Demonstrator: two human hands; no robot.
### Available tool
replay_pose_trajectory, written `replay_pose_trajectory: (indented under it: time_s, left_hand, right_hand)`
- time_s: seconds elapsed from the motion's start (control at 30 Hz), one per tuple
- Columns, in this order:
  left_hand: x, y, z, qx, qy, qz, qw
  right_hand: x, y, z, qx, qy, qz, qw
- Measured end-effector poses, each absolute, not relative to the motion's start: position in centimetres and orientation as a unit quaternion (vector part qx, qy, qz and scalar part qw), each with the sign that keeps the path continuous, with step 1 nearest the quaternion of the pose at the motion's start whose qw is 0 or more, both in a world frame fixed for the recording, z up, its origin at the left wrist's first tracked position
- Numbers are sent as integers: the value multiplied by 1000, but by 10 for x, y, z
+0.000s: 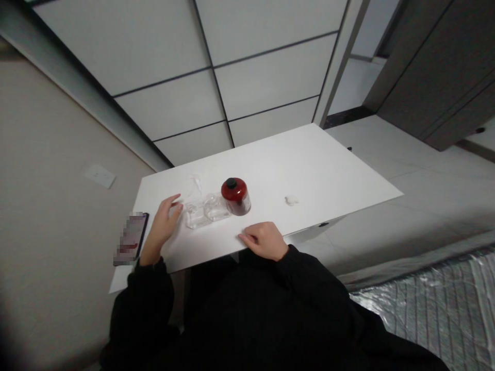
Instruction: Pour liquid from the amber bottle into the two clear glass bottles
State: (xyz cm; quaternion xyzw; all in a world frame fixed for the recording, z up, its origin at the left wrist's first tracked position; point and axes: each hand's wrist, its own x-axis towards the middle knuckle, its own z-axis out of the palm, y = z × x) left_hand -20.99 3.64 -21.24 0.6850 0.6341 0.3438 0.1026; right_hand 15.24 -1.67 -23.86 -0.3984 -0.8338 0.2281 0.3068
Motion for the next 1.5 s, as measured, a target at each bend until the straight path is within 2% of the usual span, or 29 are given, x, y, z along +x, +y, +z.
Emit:
replay_pose_trajectory:
  time_s: [0.1, 0.2, 0.4, 0.9, 1.33, 1.5]
  left_hand:
    - [-203, -30, -231, 642, 677, 354, 64]
    - [-190, -59, -247, 655, 698, 288, 22]
    - [-176, -55, -255, 698, 678, 231, 4]
    - [-179, -56, -253, 691, 686, 229, 8]
    - [-171, -64, -236, 675, 694, 237, 75]
    - [-174, -64, -240, 671, 689, 263, 72]
  right_hand:
    - [151, -17, -242, -402, -840, 211, 297]
    - [150, -16, -244, -409, -845, 190, 288]
    - [145, -14, -248, -437, -843, 137, 283]
    - [137, -19, -255, -460, -830, 72, 308]
    - [126, -27, -243, -496, -809, 99, 300]
    - [130, -24, -258, -502, -795, 107, 323]
